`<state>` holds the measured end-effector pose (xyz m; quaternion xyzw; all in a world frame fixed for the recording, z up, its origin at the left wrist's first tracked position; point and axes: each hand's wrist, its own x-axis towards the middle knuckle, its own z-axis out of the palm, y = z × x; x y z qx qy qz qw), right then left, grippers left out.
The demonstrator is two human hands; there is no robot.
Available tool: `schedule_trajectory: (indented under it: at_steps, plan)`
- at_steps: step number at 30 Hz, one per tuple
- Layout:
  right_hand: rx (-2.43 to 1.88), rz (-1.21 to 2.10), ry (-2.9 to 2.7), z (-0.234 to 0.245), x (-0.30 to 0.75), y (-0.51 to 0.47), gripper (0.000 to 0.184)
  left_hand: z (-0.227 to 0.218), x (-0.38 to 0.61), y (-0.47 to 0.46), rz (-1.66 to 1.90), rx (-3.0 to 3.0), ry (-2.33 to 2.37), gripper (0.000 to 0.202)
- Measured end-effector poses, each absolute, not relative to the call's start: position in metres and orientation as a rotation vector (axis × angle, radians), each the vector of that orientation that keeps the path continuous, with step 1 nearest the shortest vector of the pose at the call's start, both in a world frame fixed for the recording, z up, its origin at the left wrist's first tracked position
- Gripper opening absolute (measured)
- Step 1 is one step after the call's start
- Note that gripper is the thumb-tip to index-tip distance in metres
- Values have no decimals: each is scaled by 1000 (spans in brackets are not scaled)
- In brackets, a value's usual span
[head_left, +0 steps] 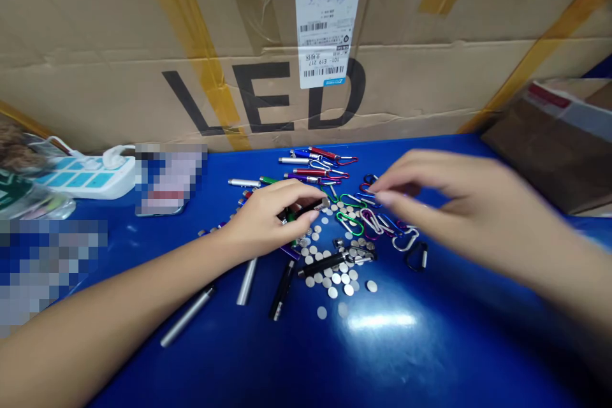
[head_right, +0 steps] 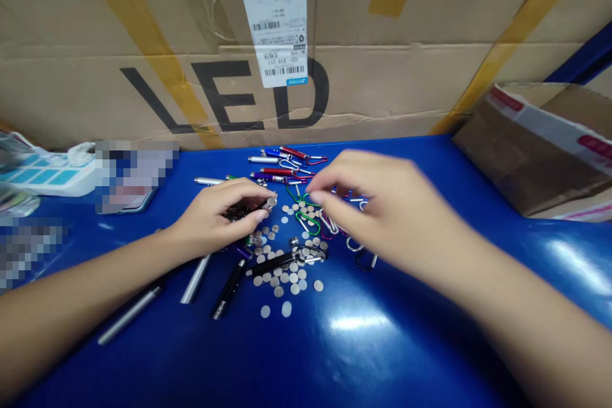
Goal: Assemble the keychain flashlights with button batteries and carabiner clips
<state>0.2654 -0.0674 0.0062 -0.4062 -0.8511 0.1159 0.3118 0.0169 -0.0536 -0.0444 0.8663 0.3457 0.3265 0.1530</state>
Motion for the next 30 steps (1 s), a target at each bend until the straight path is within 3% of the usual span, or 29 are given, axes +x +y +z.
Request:
schedule_trajectory:
  at_steps: [6, 20, 27, 30]
  plan:
    - [-896, 465, -2694, -30, 243, -61, 13, -46, 16, -52, 946, 2434, 1084, 22]
    - [-902, 488, -2692, -44, 230, -65, 24, -48, 15, -52, 957, 2428, 1010, 23]
    - [-994, 679, -2111, -30, 234, -66, 6, -46, 15, -52, 921, 2418, 985, 22]
    - [-1110, 894, -1725, -30, 230, -68, 15, -45, 16, -53, 913, 2401, 958, 22]
